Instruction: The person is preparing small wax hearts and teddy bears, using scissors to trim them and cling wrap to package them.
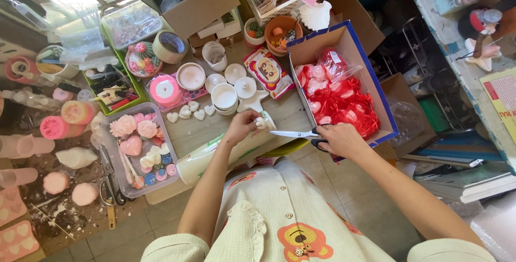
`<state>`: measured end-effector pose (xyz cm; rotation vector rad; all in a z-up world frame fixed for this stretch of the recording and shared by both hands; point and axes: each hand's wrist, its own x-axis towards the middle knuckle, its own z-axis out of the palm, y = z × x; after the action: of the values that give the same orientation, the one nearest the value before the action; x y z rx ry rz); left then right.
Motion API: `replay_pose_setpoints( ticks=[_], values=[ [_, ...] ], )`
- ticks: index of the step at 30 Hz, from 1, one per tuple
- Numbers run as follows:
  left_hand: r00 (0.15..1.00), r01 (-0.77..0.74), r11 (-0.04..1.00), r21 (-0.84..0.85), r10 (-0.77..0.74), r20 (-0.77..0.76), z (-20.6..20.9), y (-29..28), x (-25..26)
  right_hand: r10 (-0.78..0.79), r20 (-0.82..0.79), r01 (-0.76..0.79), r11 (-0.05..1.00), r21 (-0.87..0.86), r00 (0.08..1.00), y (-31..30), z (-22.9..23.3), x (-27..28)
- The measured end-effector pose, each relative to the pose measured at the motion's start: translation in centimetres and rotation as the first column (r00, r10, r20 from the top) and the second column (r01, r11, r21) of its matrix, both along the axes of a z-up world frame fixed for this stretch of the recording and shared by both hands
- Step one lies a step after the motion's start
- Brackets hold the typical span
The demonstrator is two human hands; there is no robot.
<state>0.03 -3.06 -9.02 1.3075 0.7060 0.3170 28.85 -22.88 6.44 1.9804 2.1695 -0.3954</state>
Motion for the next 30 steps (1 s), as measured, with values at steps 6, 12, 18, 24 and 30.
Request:
replay_pose_setpoints(
  ticks=[6,12,18,24,30],
  values=[
    [0.999,0.015,0.994,0.105,-0.012,-0.031,0.3,0.4,-0.7,-0.165,-0.108,0.170,0.985,0.034,0.980,0.0,3.5,-3.0],
    [0.997,0.029,0.992,0.120,-0.021,-0.070,0.8,0.8,-0.9,-0.115,-0.165,0.111,0.993,-0.035,0.980,-1.5,-2.6,-3.7],
    [0.999,0.033,0.995,-0.099,-0.033,0.003,0.1,2.4,-0.8,-0.207,-0.296,0.226,0.974,0.032,0.932,-1.8,1.5,-6.8],
    [0.997,0.053,0.996,-0.069,-0.056,-0.043,0.4,2.6,-0.4,-0.272,-0.346,0.253,0.962,-0.100,0.898,-1.1,-3.7,-10.1],
    [0.869,-0.485,0.812,-0.325,0.491,-0.069,3.2,4.5,0.7,-0.474,-0.558,0.649,0.744,0.161,0.682,-4.9,-2.7,-9.0]
  ],
)
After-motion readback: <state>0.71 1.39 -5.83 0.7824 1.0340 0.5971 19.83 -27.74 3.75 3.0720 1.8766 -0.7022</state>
